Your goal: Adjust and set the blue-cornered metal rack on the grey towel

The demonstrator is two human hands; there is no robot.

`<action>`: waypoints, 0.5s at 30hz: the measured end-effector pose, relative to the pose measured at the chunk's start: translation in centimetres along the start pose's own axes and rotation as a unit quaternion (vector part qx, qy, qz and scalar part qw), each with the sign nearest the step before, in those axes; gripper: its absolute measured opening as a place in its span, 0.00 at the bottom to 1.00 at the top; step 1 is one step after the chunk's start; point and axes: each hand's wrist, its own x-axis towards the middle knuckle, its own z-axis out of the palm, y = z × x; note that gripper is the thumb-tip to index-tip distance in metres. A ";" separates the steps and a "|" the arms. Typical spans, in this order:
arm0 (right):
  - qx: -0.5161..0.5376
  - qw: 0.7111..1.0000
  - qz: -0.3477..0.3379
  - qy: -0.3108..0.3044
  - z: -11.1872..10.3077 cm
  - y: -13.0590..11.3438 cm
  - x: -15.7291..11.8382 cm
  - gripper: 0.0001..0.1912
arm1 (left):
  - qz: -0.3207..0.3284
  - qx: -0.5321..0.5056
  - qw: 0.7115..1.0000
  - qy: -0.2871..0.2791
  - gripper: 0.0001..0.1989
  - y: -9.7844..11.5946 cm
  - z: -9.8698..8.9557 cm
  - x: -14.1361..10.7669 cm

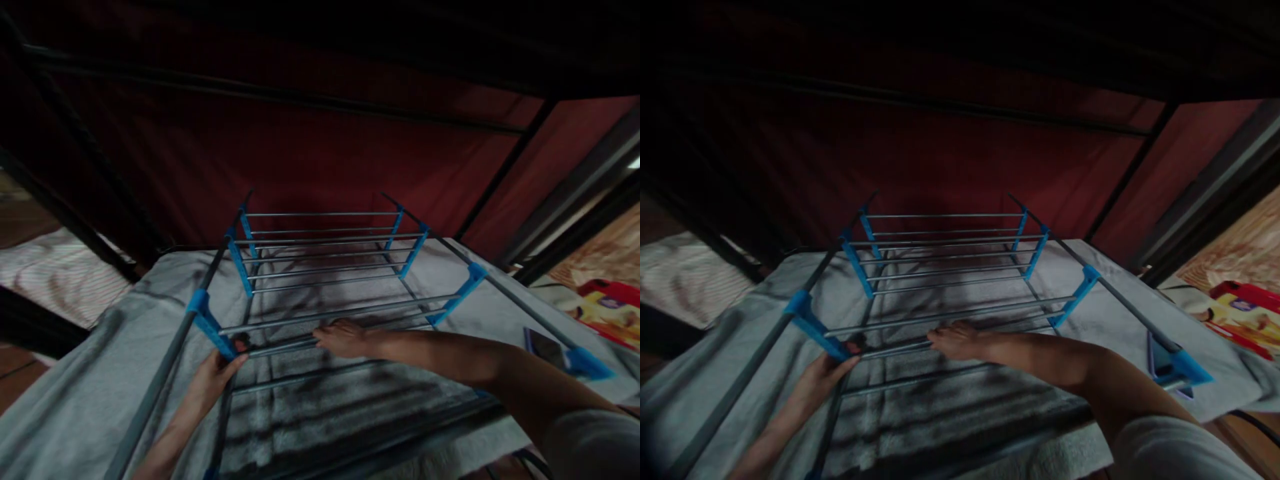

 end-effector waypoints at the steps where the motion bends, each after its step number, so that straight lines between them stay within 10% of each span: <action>1: 0.003 1.000 0.003 -0.001 -0.1 0.0 0.0 0.15 | -0.008 -0.005 1.000 0.004 0.28 0.3 0.0 -0.1; 15: 0.020 1.000 0.022 0.002 -1.5 -0.3 -0.5 0.16 | -0.035 -0.006 0.999 -0.001 0.22 0.6 -0.1 -0.7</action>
